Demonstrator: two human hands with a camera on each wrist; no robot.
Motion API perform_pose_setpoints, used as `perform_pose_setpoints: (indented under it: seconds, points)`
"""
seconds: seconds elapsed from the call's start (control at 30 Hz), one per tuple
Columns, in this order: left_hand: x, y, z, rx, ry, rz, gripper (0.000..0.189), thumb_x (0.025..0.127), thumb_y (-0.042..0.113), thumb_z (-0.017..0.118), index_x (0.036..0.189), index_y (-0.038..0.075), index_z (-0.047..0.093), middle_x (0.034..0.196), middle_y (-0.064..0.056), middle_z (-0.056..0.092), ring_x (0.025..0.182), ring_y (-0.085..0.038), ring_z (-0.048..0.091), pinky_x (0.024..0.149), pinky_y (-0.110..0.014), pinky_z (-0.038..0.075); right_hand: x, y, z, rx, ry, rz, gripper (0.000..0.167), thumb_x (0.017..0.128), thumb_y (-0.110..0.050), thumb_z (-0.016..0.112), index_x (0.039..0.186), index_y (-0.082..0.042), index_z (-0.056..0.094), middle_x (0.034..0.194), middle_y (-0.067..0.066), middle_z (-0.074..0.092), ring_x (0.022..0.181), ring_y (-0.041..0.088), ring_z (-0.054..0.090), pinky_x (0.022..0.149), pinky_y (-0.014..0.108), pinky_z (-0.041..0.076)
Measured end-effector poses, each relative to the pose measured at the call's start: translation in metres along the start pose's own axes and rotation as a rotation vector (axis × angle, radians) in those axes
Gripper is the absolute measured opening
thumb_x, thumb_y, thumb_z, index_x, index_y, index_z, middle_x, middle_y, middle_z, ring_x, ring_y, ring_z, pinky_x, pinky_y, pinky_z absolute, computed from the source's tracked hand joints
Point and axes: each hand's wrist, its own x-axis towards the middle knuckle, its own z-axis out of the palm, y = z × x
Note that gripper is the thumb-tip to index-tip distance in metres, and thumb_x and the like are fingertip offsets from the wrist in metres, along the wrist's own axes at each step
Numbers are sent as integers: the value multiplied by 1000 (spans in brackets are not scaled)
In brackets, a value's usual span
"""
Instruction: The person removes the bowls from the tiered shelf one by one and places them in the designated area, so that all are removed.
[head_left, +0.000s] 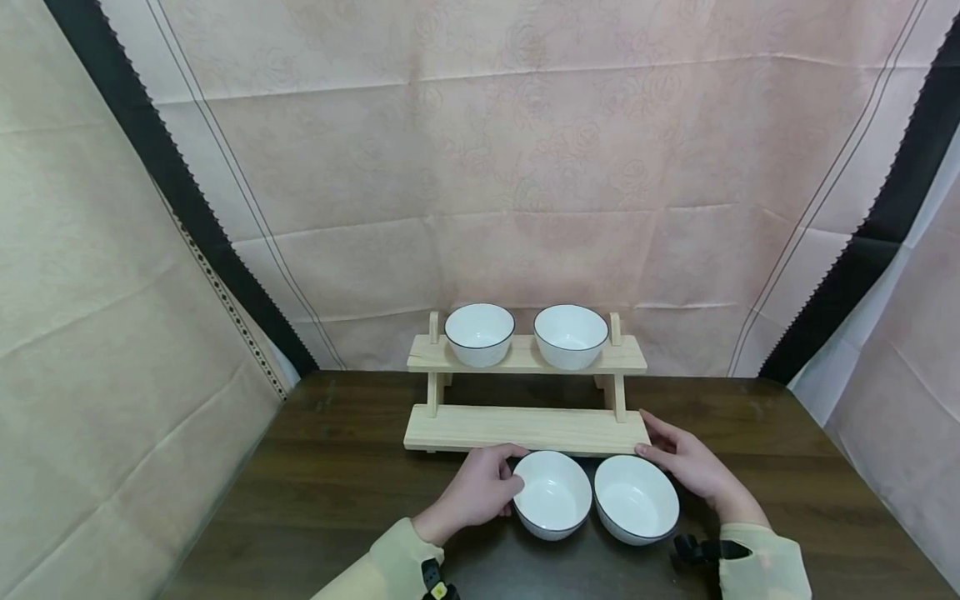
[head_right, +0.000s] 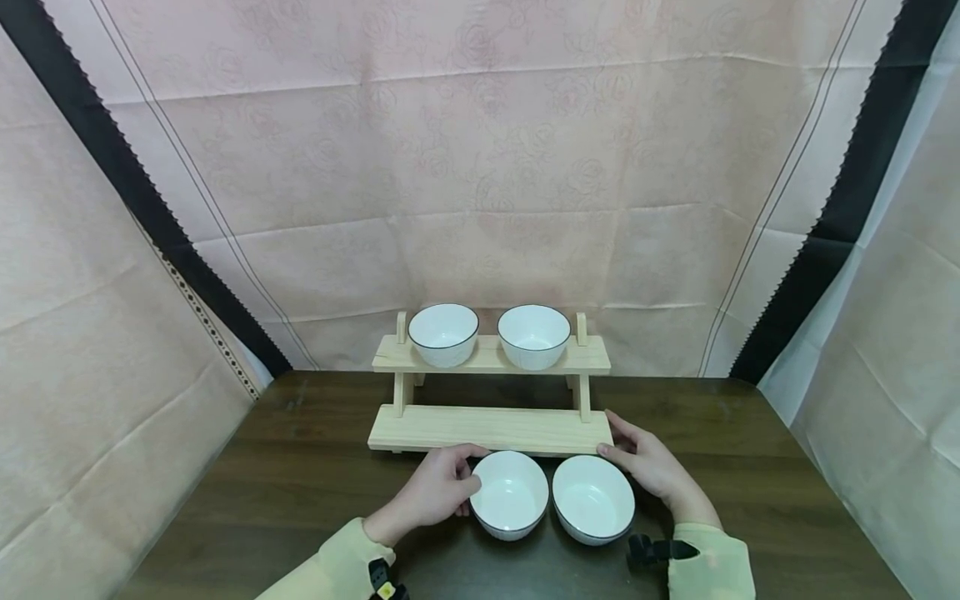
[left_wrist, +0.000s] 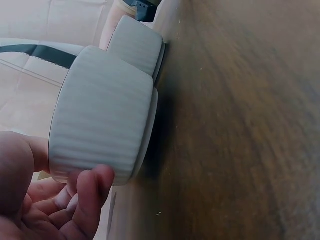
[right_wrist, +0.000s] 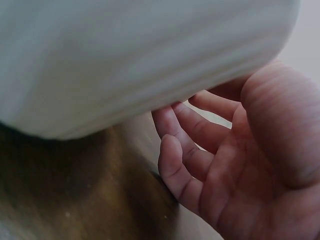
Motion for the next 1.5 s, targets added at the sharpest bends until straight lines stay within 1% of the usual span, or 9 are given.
perform_pose_setpoints:
  seconds: [0.1,0.33,0.43,0.6,0.83,1.13,1.37,1.5]
  points:
    - [0,0,0,0,0,2,43,93,-3,63,136,-3,66,60,-1,61,49,-25,66,44,-27,53,0,0,0,-2,0,-7,80,106,-36,68,165,4,31,148,32,55,117,32,63,93,41,55]
    - [0,-2,2,2,-3,3,43,93,-4,62,135,-3,67,59,-1,61,45,-16,63,43,-27,52,0,1,-1,4,-6,-7,80,106,-36,68,165,4,31,150,33,54,119,33,63,94,42,56]
    - [0,-3,2,3,-4,3,43,92,-4,62,135,-3,67,59,-1,61,44,-14,62,43,-27,52,-1,1,-1,13,-8,-2,80,106,-35,68,165,4,31,149,33,54,118,33,63,94,41,56]
    - [0,-4,2,8,-7,2,43,92,-4,62,135,-2,67,59,-1,61,44,-15,63,43,-27,52,-1,0,-1,8,-5,1,80,106,-36,68,165,4,31,149,33,55,117,32,62,93,41,55]
    - [-1,-3,2,31,-13,2,44,92,-3,62,135,-1,67,60,-1,61,44,-14,63,42,-26,50,-1,-2,0,-6,-4,-2,80,106,-36,68,165,4,31,148,32,55,116,32,62,93,41,55]
    - [-1,-4,2,31,-24,1,43,92,-3,63,135,0,67,60,0,61,46,-14,64,43,-26,52,-2,-3,0,-11,-3,1,80,106,-37,67,165,4,31,151,34,53,121,36,62,99,49,55]
    - [-1,-4,1,37,-34,-3,41,94,-1,64,135,1,67,61,-1,61,48,-15,65,44,-27,52,-2,-2,0,-10,-3,4,80,106,-37,67,165,4,31,149,33,54,118,33,62,94,43,55]
    - [-1,-5,1,48,-32,-6,40,95,1,65,134,2,68,63,0,62,47,-14,64,43,-26,51,-2,-1,1,-22,1,4,81,106,-38,67,165,4,31,150,33,54,119,34,62,96,46,55]
